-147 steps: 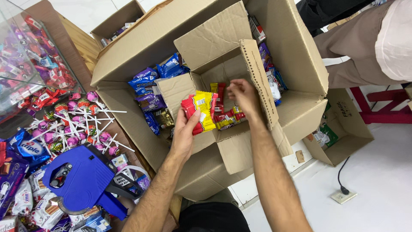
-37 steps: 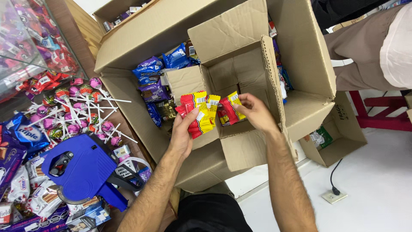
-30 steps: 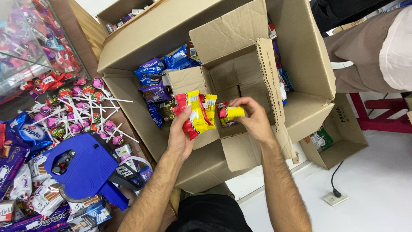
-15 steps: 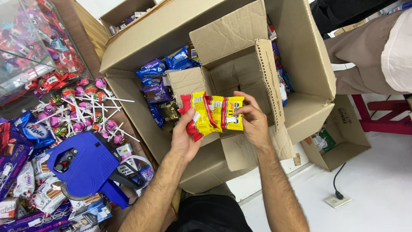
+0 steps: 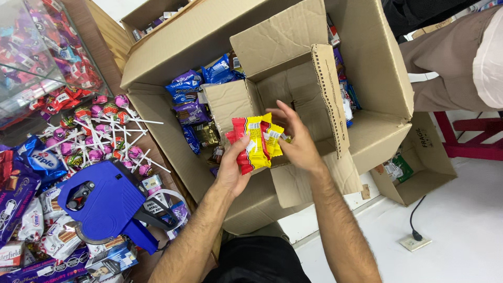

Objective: The person organizes candy bars, lollipops, and snack packs on a table and in boxes by hand. The person picks up items from a large pile, places them into a cardboard box, handles a tape dispenser, and reviews a handwritten list.

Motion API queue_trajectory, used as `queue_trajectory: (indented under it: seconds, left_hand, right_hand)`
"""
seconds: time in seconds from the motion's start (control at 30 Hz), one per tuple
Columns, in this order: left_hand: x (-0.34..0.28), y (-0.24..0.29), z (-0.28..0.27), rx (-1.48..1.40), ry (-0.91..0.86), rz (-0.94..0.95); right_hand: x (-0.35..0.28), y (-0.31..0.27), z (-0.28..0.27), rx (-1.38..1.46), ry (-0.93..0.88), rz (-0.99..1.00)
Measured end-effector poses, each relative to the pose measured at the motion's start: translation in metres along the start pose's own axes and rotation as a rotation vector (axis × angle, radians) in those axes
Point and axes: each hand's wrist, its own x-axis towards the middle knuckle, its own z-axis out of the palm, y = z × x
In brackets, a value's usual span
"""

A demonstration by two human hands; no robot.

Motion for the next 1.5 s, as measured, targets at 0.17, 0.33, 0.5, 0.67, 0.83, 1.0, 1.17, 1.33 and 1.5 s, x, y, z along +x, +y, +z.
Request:
queue_trajectory:
  seconds: [0.17,0.33,0.5,0.67,0.83,1.0,1.17,1.33,1.5]
  left_hand:
    - [0.019,0.001,-0.036,0.157,0.038,0.036]
    - [0.015,0.007,-0.035,0.157,0.092,0.03]
    - [0.017,0.006,-0.04,0.176,0.094,0.012]
    - [0.028,-0.004,-0.049,0.21,0.081,0.03]
    - [0.021,-0.001,-0.041,0.273,0.059,0.009]
    - [0.015,0.003,-0.031,0.322,0.039,0.065]
    - [-0.005,0.007,-0.012,0.269,0.047,0.16]
    - [-0.028,0.014,-0.007,0.182,-0.016,0.281]
    - [-0.05,0.019,-0.011,0.128,-0.063,0.348]
  right_hand:
    - [0.011,0.019,-0.044,-0.392,0.087,0.331]
    - [0.017,0.076,-0.052,-0.908,-0.116,0.701]
    - [0.021,0.115,-0.042,-1.231,-0.357,0.779]
    - [0.024,0.113,-0.033,-1.241,-0.364,0.756]
    - [0.019,0.068,-0.032,-1.057,-0.305,0.79]
    - [0.003,-0.026,-0.007,-0.526,0.132,0.668]
    - [-0.019,-0.069,0.016,-0.226,0.232,0.539]
    - [-0.031,-0.08,0.045,-0.064,0.204,0.357]
    - [-0.03,-0.127,0.09,0.106,0.098,0.365]
